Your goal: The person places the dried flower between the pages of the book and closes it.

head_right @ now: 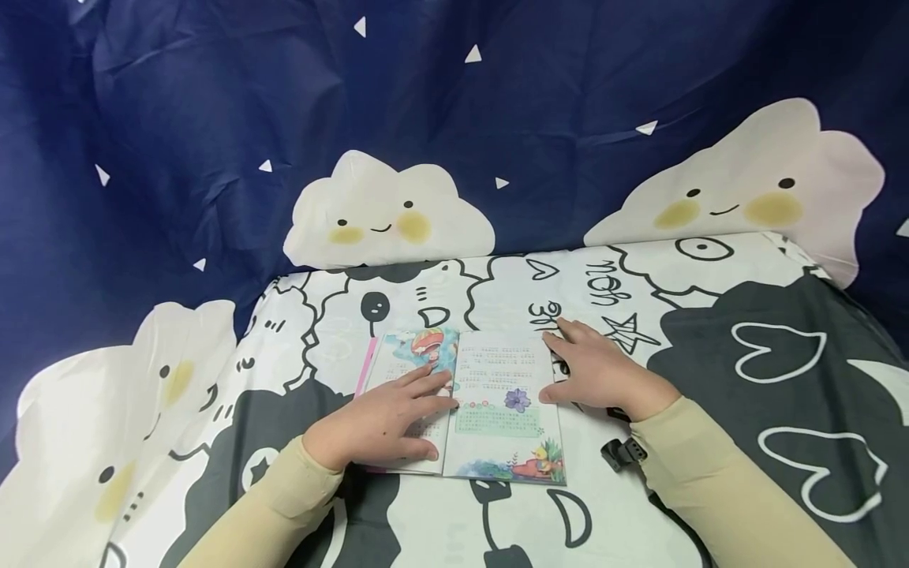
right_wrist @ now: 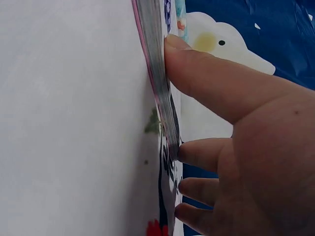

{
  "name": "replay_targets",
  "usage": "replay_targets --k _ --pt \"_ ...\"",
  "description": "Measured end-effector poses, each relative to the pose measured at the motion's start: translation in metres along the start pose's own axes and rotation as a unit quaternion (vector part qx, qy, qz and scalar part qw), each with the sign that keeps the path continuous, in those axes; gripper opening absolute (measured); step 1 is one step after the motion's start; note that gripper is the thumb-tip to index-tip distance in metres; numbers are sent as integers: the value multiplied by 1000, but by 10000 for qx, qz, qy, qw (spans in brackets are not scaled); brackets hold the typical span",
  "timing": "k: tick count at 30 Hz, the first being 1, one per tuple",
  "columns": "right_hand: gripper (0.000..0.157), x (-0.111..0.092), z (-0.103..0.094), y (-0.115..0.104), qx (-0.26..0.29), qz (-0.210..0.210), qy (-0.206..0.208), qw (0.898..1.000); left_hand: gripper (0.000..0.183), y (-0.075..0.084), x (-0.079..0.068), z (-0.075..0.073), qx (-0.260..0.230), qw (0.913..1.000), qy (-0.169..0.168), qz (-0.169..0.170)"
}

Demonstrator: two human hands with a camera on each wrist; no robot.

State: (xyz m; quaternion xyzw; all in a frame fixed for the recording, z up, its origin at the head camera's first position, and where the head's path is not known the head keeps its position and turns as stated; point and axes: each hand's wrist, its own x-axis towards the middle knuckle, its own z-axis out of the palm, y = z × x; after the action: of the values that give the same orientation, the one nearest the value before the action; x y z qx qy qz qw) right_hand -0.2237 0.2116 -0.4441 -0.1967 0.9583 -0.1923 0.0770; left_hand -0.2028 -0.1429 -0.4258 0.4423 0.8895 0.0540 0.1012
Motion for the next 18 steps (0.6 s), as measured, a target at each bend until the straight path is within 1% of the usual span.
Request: replay_targets --k 4,10,13,15,18 --pt "99 1 0 1 -116 -10 16 9999 68 -1 -1 0 1 10000 31 28" --pt "89 1 1 0 -126 -74 119 9998 69 -2 -1 1 38 9999 61 71" --pt "80 1 1 -1 49 -122 182 9997 69 -2 -2 0 20 10000 17 32" --pt "67 2 0 -2 203 -235 267 9992 68 -1 -1 0 39 10000 -9 11" --pt "54 3 -5 -7 454 -430 382 9973 68 -2 -1 0 77 10000 0 0"
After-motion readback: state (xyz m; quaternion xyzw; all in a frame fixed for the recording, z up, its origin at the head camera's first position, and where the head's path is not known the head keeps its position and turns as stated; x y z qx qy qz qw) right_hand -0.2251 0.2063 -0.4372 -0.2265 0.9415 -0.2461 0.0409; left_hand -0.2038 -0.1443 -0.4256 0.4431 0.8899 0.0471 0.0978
